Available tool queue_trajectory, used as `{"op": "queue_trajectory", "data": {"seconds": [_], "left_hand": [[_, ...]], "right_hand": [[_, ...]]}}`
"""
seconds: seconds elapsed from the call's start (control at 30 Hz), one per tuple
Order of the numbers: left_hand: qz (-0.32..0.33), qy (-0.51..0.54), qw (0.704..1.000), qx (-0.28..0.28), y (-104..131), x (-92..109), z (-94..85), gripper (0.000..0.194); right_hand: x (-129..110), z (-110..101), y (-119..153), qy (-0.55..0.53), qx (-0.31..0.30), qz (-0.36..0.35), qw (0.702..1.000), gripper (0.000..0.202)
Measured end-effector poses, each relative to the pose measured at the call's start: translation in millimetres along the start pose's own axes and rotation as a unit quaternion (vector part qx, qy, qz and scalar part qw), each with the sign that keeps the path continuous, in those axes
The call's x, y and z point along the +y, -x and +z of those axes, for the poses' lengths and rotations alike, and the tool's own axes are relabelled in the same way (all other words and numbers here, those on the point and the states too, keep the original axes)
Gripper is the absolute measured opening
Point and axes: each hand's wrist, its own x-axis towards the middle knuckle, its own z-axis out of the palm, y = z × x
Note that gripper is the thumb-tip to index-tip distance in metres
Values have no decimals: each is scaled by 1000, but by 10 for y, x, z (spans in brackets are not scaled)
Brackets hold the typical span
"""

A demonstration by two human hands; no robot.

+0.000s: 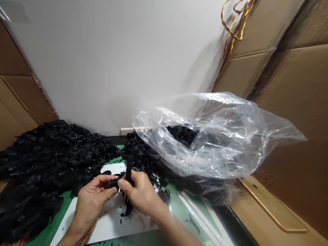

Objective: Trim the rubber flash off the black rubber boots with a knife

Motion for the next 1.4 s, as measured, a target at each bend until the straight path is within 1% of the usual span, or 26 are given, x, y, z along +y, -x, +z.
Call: {"op": "queue_trajectory", "data": {"seconds": [0.1, 0.27, 0.37, 0.53, 0.67, 0.8, 0.97, 1.07, 1.2, 1.3, 1.4], "left_hand": [[-10, 8, 1000, -2, 3, 12, -5, 28], [-16, 10, 1000, 9, -16, 32, -15, 24], [-6, -4, 1000, 24, -27, 24, -21, 22], [22, -32, 999, 38, -41, -10, -56, 20], [20, -41, 999, 16, -53, -12, -74, 20], [10, -11, 1000, -4, -41, 18, -54, 24], [-13, 17, 999, -47, -14, 29, -37, 28], [-26, 22, 999, -35, -20, 0, -53, 31], [-11, 6, 1000, -1, -41, -28, -70, 33], [-5, 4, 1000, 14, -41, -13, -64, 35], [-28, 20, 999, 13, -31, 16, -57, 40]], "right_hand": [[3, 51, 10, 9, -4, 3, 1000, 21], [39, 36, -27, -99, 8, 51, 994, 25], [36, 32, -40, -134, 15, 79, 988, 28], [-1, 51, -50, -153, 22, 101, 983, 29], [-3, 55, -57, -169, 22, 119, 978, 31], [12, 52, -61, -187, 14, 130, 974, 35], [14, 38, -57, -212, -1, 128, 969, 41], [13, 9, -51, -225, -4, 120, 967, 41], [6, -17, -34, -212, 1, 107, 971, 41], [-10, 5, -10, -163, 11, 87, 983, 42], [-25, 58, 19, -97, 14, 64, 993, 33]]}}
